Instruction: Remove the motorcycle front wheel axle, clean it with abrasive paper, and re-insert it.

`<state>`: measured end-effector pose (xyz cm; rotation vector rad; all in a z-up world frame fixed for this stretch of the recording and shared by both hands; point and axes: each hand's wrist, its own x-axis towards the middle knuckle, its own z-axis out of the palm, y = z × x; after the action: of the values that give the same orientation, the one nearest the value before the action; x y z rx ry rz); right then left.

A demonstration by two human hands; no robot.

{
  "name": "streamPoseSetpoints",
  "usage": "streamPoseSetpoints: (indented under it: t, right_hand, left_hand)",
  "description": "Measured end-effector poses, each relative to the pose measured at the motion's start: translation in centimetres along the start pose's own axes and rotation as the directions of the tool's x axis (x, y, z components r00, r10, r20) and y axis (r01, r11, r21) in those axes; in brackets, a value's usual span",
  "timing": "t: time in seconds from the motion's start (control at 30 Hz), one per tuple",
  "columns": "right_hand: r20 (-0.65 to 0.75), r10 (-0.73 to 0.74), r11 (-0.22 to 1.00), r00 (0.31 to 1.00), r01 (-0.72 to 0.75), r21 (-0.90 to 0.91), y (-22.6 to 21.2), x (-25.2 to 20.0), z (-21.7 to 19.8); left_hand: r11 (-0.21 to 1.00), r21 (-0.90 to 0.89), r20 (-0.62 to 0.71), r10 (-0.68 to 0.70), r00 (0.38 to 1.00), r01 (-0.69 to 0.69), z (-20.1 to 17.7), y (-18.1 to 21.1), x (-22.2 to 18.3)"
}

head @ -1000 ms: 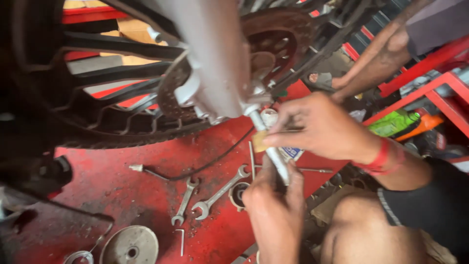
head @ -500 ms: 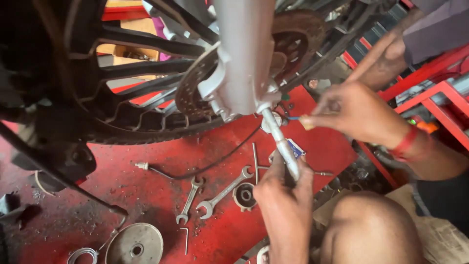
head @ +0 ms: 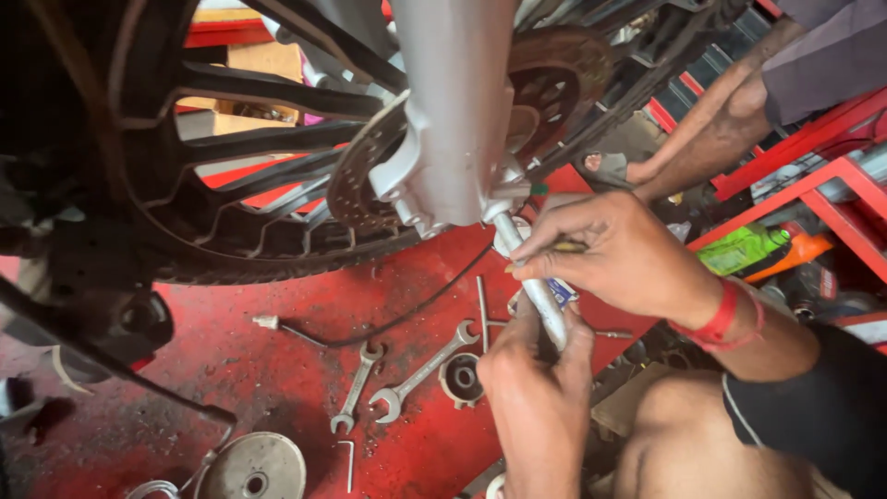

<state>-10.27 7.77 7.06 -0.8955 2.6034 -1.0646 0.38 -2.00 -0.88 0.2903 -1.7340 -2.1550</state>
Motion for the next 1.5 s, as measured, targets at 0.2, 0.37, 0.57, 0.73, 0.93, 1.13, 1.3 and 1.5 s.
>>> streamPoseSetpoints:
  t: [0.2, 0.37, 0.57, 0.73, 0.93, 1.13, 1.3, 1.5]
  right_hand:
    - [0.132, -0.103, 0.985, 0.986, 0.120, -0.127, 0.1, -0.4, -1.6]
    - [0.101, -0.050, 0.975, 0.994, 0.070, -0.210, -0.3, -0.2, -1.6]
    - [0.186, -0.288, 0.888, 0.940, 0.334, -0.316, -0.8, -0.3, -2.0]
    - [0.150, -0.362, 0.834, 0.920, 0.392, -0.388, 0.3, -1.3, -2.1]
    - [0.128, -0.340, 0.836, 0.932, 0.361, -0.414, -0.9, -0.8, -1.5]
    - [-0.110, 0.109, 0.969, 0.988, -0.130, -0.211, 1.8, -2.5, -1.9]
    - [-0.186, -0.011, 0.989, 0.982, -0.017, -0.146, -2.0, -3.3, -0.3]
    - [-0.112, -0.205, 0.897, 0.972, 0.141, -0.419, -5.1, -3.6, 3.1]
  left_hand:
    - [0.997, 0.004, 0.000, -0.082, 0.997, 0.082, -0.6, 0.6, 0.3]
    - [1.000, 0.021, 0.005, -0.023, 1.000, 0.023, -0.1, -0.2, -0.1]
    - [0.998, 0.023, 0.002, -0.051, 0.999, 0.051, 0.2, 0.3, -0.1]
    - [0.996, 0.028, -0.003, -0.089, 0.996, 0.089, -0.4, -0.6, -0.2]
    - [1.000, -0.005, 0.011, -0.012, 1.000, 0.012, -0.1, -0.6, 0.1]
    - [0.993, -0.004, 0.036, -0.120, 0.992, 0.120, -1.2, 0.6, 0.8]
    - [0.995, 0.002, -0.279, 0.096, 0.955, -0.099, 0.5, -0.4, -1.1]
    - [0.965, -0.089, -0.411, 0.189, 0.892, -0.246, 1.1, -0.3, -2.7]
